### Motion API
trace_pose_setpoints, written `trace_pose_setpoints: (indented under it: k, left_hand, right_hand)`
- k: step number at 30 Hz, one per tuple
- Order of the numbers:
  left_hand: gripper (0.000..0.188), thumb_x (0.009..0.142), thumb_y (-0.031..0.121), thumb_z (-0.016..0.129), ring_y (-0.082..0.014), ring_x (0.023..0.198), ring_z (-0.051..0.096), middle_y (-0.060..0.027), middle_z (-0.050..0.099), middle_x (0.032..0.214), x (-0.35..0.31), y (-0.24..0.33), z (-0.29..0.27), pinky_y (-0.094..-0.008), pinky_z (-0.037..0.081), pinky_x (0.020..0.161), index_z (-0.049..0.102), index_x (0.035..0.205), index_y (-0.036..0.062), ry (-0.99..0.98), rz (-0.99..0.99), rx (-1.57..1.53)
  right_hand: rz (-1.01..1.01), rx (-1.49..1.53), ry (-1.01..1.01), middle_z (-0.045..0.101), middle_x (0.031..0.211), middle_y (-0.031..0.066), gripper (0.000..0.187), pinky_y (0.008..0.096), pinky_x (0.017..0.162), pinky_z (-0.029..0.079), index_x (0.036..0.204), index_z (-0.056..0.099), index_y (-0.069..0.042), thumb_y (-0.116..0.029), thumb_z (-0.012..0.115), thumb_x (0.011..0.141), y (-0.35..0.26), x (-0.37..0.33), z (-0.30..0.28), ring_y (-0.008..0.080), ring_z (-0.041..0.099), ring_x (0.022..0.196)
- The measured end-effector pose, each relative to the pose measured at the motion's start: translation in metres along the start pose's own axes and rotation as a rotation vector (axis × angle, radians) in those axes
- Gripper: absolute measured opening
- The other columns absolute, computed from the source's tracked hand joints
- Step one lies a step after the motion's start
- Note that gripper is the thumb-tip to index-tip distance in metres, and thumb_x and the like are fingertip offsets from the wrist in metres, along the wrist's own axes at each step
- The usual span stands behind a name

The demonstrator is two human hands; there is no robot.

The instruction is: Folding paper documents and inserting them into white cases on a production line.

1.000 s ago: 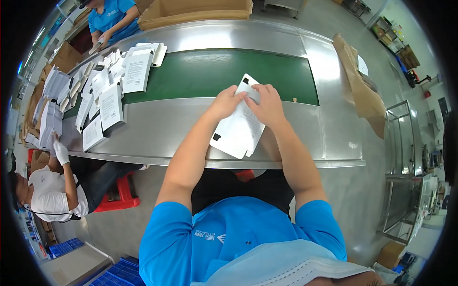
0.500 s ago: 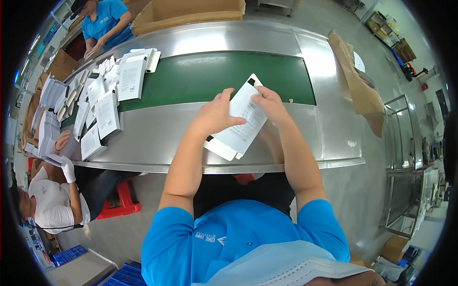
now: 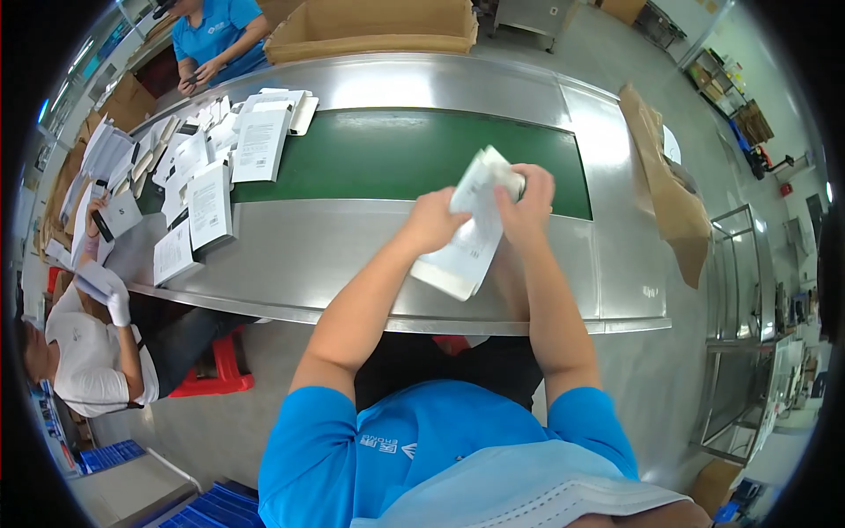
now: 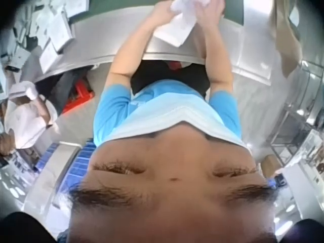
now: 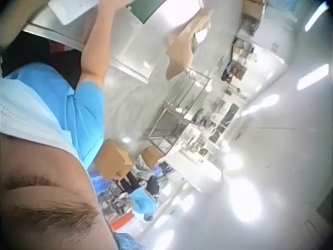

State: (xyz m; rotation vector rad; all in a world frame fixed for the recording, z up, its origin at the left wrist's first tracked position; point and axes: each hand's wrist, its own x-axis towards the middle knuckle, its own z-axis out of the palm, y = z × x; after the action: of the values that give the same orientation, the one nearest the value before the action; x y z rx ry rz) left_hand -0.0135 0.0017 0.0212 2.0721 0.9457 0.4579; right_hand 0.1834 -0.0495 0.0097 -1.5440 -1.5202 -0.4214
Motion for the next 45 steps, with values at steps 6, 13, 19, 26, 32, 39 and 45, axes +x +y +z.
trace_pose_setpoints:
  k: [6,13,19,26,32,39,45]
  left_hand:
    - [0.035,0.098,0.014,0.065,-0.0222,0.103,0.067,-0.0164,0.070,0.115,0.010,-0.012,0.044,-0.0369,0.054,0.090,0.059,0.128,-0.0029,0.059,-0.150,-1.179]
    - [0.047,0.101,0.019,0.060,-0.0217,0.096,0.066,-0.0165,0.067,0.108,0.014,-0.008,0.026,-0.0355,0.053,0.086,0.036,0.140,0.0056,0.548,-0.070,-0.688]
    - [0.042,0.102,0.030,0.060,-0.0219,0.089,0.064,-0.0150,0.066,0.102,0.011,-0.013,0.020,-0.0361,0.051,0.081,0.044,0.132,0.0070,0.474,-0.124,-0.494]
    - [0.025,0.103,0.025,0.059,-0.0168,0.087,0.061,-0.0117,0.066,0.103,0.024,-0.038,0.030,-0.0323,0.051,0.082,0.054,0.116,0.0044,0.416,-0.169,-0.457]
    - [0.023,0.100,0.009,0.062,-0.0119,0.090,0.060,-0.0087,0.067,0.106,0.021,-0.018,0.035,-0.0278,0.051,0.079,0.058,0.122,0.0016,0.506,-0.053,-0.890]
    - [0.015,0.098,0.014,0.068,-0.0092,0.079,0.060,-0.0025,0.067,0.092,0.019,-0.023,0.035,-0.0252,0.050,0.070,0.066,0.106,0.0020,0.396,-0.183,-0.780]
    - [0.011,0.094,0.011,0.065,-0.0094,0.076,0.059,-0.0009,0.063,0.085,0.027,-0.034,0.039,-0.0263,0.050,0.067,0.066,0.103,0.0039,0.458,-0.280,-0.759]
  right_hand:
    - [0.585,0.600,-0.220,0.060,0.107,0.0113,0.032,0.0328,0.083,0.051,0.114,0.044,-0.006,-0.012,0.069,0.094,0.019,-0.011,0.011,0.0168,0.056,0.101]
    - [0.668,1.097,-0.365,0.060,0.123,0.0150,0.055,0.0346,0.097,0.047,0.149,0.030,-0.012,-0.006,0.055,0.101,0.003,-0.019,0.018,0.0186,0.058,0.110]
    - [0.792,1.179,-0.458,0.058,0.119,0.0083,0.034,0.0321,0.095,0.046,0.136,0.042,-0.013,-0.014,0.052,0.104,0.010,-0.026,0.027,0.0154,0.054,0.110]
    - [0.772,0.980,-0.528,0.060,0.099,0.0003,0.015,0.0284,0.085,0.046,0.110,0.057,-0.009,-0.023,0.053,0.106,0.030,-0.033,0.041,0.0104,0.053,0.093]
    - [0.746,0.902,-0.453,0.061,0.095,0.0003,0.018,0.0270,0.082,0.046,0.107,0.059,-0.006,-0.023,0.053,0.106,0.037,-0.036,0.043,0.0097,0.054,0.091]
    - [1.046,1.313,-0.432,0.065,0.118,0.0096,0.006,0.0300,0.084,0.052,0.104,0.057,-0.005,-0.011,0.058,0.102,0.016,-0.020,0.024,0.0137,0.060,0.097]
    - [1.139,1.228,-0.426,0.065,0.105,0.0074,0.012,0.0305,0.079,0.052,0.108,0.060,-0.006,-0.006,0.058,0.097,0.006,-0.017,0.021,0.0154,0.061,0.093]
